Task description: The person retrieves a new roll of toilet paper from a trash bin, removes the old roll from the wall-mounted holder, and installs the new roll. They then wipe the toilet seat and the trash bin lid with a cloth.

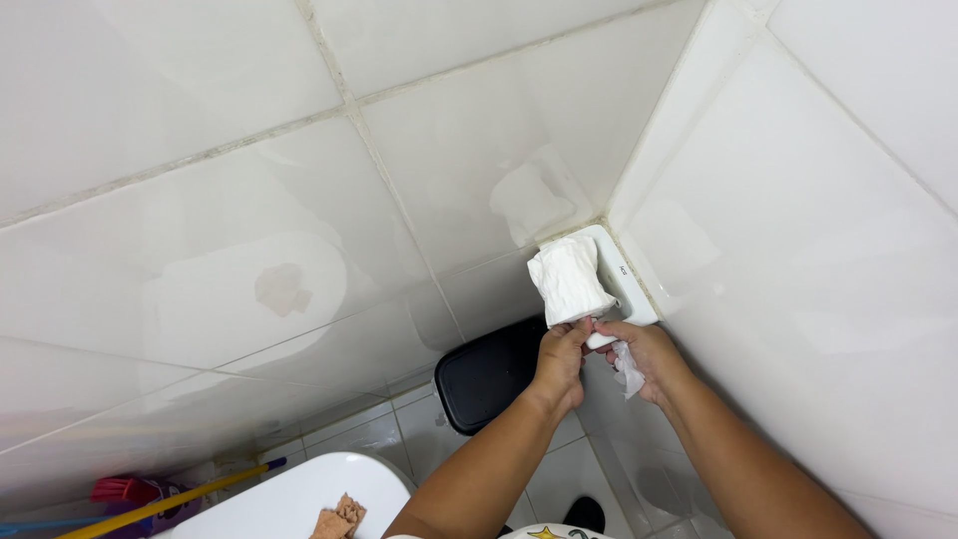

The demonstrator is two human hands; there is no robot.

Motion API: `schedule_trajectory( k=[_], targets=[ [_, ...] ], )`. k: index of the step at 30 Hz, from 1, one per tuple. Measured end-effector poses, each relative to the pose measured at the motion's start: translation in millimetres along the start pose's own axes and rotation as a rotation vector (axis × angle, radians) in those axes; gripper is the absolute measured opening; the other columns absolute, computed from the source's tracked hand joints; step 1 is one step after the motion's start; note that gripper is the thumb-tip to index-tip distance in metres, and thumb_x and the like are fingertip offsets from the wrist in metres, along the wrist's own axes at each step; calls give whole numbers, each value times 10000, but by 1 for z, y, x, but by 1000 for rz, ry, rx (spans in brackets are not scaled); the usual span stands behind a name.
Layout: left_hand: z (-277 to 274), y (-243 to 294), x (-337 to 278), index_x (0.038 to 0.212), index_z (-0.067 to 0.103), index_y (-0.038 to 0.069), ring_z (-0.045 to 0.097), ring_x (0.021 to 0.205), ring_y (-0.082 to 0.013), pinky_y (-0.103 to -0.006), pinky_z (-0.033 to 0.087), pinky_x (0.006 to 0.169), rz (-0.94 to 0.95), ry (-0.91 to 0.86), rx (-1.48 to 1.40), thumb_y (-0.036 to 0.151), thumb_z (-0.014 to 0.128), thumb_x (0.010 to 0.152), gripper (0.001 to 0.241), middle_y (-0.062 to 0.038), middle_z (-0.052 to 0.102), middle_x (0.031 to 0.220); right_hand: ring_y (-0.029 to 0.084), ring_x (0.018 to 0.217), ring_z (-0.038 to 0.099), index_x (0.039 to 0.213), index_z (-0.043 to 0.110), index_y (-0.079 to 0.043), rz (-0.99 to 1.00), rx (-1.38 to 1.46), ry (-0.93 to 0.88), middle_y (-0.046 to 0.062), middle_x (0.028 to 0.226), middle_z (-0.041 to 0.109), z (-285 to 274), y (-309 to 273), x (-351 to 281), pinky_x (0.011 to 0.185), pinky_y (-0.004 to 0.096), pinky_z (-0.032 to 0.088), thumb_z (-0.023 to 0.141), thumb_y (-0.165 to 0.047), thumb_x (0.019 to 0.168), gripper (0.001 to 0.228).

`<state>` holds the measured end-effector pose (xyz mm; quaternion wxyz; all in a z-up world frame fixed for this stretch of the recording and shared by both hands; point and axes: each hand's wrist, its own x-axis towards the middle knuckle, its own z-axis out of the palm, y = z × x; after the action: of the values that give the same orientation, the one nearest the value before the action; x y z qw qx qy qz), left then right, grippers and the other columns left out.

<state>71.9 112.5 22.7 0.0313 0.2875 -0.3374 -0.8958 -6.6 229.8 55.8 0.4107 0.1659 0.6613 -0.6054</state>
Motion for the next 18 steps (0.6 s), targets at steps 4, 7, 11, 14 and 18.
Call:
schedule_trajectory(
  k=[4, 7, 11, 14, 18],
  targets=[
    [1, 11, -6, 1175, 673, 192, 565, 950, -112, -333, 335, 867, -74, 47, 97, 341, 695, 945, 274, 45, 690, 1072, 136, 604, 530, 876, 724, -61, 4, -6, -6, 35, 704, 609, -1, 1, -2, 494, 316, 419, 798, -305, 812, 263],
    [1, 17, -19, 1185, 671, 222, 551, 995, -93, -333, 331, 875, -115, 39, 129, 417, 693, 916, 332, 70, 684, 1089, 103, 630, 529, 884, 721, -63, -76, 16, -89, 15, 732, 646, -8, 7, -10, 530, 281, 433, 786, -358, 839, 305],
    [-3, 33, -46, 1327, 553, 192, 484, 1212, -193, -455, 329, 971, -198, 48, 273, 632, 693, 812, 692, -12, 571, 1316, 126, 625, 484, 866, 685, -4, -180, -131, -23, 24, 702, 573, -29, 33, -7, 544, 276, 408, 740, -467, 913, 469],
    [-15, 40, -34, 1435, 414, 197, 399, 1378, -270, -560, 314, 1088, -233, 224, 189, 730, 666, 759, 897, -58, 447, 1474, 113, 663, 506, 942, 714, 18, -456, -251, 167, 32, 749, 628, -17, 29, -36, 589, 261, 427, 757, -421, 914, 442],
    [-15, 58, -6, 1584, 247, 250, 281, 1486, -327, -626, 172, 1171, -175, 216, 27, 784, 610, 757, 1049, -84, 320, 1596, 170, 724, 600, 1239, 757, -123, -654, -581, 312, 102, 803, 728, 21, -14, -80, 660, 301, 497, 700, -450, 903, 472]
  ],
)
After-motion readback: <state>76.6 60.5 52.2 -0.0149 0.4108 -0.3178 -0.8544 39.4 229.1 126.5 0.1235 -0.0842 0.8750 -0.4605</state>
